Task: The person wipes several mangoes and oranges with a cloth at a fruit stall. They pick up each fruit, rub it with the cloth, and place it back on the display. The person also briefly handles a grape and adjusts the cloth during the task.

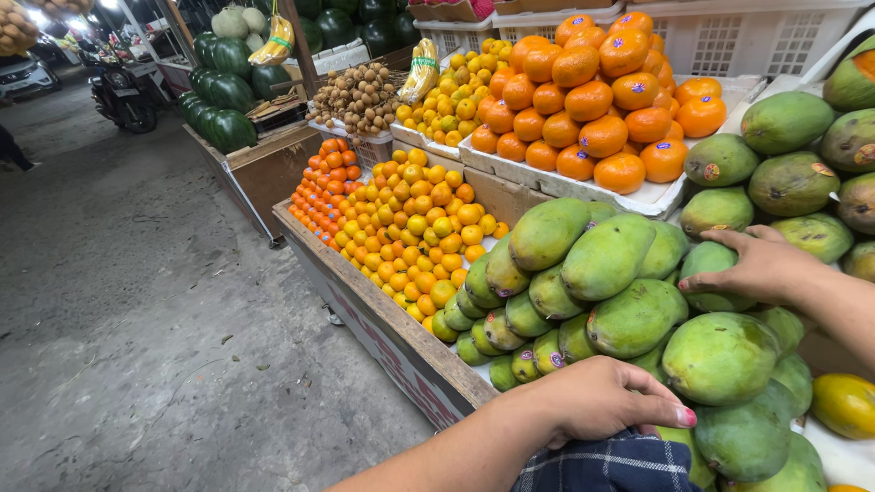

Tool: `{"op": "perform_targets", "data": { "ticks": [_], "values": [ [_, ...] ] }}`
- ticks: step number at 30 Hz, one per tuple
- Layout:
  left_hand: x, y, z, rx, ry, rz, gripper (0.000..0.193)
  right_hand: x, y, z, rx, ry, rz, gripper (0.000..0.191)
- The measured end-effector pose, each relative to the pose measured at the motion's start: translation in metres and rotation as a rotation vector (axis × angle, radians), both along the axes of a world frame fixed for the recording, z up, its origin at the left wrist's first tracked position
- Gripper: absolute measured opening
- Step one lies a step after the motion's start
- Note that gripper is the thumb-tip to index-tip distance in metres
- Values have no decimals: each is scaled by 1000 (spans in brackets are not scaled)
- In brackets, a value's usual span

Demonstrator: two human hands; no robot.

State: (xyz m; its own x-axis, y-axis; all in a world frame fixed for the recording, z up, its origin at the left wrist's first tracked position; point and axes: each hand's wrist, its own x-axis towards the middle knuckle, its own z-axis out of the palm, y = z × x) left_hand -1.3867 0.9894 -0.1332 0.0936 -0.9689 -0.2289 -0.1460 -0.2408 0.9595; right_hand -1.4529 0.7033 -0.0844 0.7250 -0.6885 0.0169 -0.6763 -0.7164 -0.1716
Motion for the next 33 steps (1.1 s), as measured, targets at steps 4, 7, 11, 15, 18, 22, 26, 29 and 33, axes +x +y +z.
{"op": "perform_targets", "data": {
  "ticks": [4, 7, 11, 15, 18, 22, 26, 29, 33],
  "values": [
    [0, 1, -3, 4, 24, 36, 37, -2, -2, -17, -1, -74, -15, 119],
    [3, 0, -9, -31, 22, 42, 36, 0, -1, -21, 7, -88, -24, 120],
    [20, -1, -3, -192, -35, 68, 32, -4, 4, -9, -1, -102, 8, 128],
    [45, -1, 42, -289, 316, 302, 30, -26, 50, 12, -51, -369, 55, 100],
    [48, 6, 87, -616, 620, 521, 43, -38, 130, 15, 802, -922, 88, 85],
    [6, 51, 107, -1076, -736, 570, 75, -11, 219, 33, 1656, -1237, -247, 91],
    [32, 96, 117, -665, -773, 535, 77, 5, 296, 20, 1851, -1459, 643, 83],
    [85, 114, 118, -488, -211, 489, 58, 18, 326, 19, 2197, -965, 703, 94],
    [122, 128, 96, -424, -391, 748, 56, 34, 356, 10, 2064, -1060, 624, 76]
  ]
}}
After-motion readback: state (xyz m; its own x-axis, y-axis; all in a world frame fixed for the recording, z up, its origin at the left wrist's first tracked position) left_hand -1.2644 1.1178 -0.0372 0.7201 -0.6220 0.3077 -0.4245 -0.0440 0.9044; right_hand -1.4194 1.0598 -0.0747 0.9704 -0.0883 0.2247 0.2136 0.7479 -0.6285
